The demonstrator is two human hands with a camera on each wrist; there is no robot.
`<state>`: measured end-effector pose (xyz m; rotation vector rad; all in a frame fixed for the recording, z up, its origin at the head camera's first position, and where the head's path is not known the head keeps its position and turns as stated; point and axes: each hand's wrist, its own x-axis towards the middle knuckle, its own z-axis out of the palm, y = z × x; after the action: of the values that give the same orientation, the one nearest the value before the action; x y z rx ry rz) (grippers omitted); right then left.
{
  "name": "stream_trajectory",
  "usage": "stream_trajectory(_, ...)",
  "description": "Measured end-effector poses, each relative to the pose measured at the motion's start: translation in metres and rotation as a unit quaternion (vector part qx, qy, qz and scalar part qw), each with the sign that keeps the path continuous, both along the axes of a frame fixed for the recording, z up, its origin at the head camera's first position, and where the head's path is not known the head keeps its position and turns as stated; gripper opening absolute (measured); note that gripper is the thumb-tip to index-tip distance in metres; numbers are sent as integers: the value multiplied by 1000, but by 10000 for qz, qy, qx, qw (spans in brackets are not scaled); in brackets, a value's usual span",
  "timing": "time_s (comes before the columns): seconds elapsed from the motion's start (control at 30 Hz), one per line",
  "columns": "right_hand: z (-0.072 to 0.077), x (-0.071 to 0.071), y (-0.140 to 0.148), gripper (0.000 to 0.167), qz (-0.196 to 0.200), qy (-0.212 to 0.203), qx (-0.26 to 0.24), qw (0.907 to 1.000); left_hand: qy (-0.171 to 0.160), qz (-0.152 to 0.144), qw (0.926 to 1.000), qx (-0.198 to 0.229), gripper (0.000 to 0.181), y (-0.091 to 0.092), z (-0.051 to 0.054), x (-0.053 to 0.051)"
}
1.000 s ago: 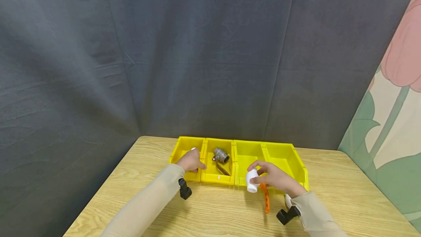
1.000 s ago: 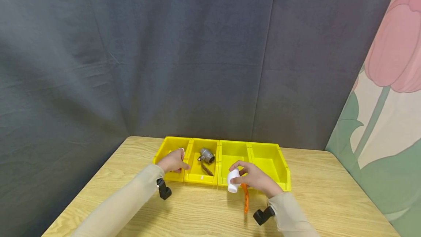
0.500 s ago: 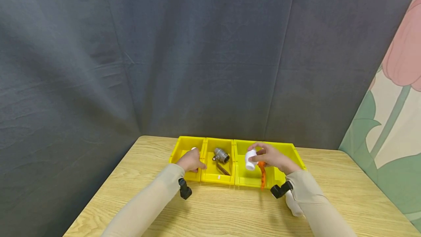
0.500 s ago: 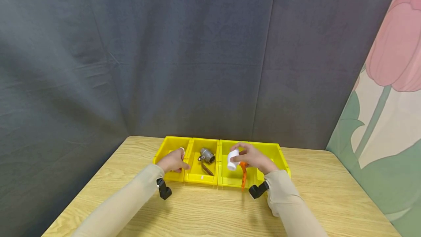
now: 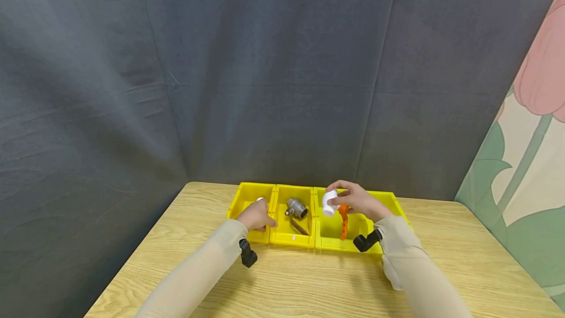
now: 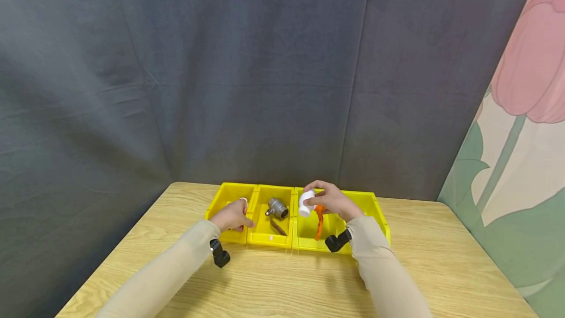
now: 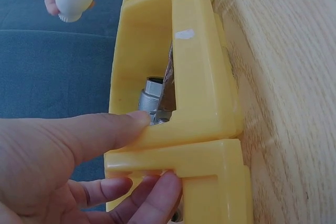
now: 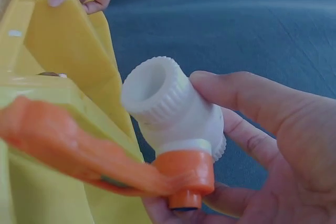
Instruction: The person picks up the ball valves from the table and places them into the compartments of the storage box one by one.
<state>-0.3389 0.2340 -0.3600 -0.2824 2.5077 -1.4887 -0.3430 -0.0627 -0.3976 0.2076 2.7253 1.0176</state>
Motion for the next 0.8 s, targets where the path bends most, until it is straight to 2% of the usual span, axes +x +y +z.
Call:
stream_trajectory(0.33, -5, -20, 3, 48, -144, -146, -150, 9997, 76, -35, 10000, -37, 41, -1, -1, 0)
stream_trajectory(0.57, -11, -29, 3, 51, -194, -338, -524, 9979, -3, -12, 10000, -4, 50, -2, 1, 0)
stream_trajectory(0.8, -19, -35, 5, 52, -391, -429, -445, 9973, -14, -8, 10000, 3, 53, 0, 2, 1)
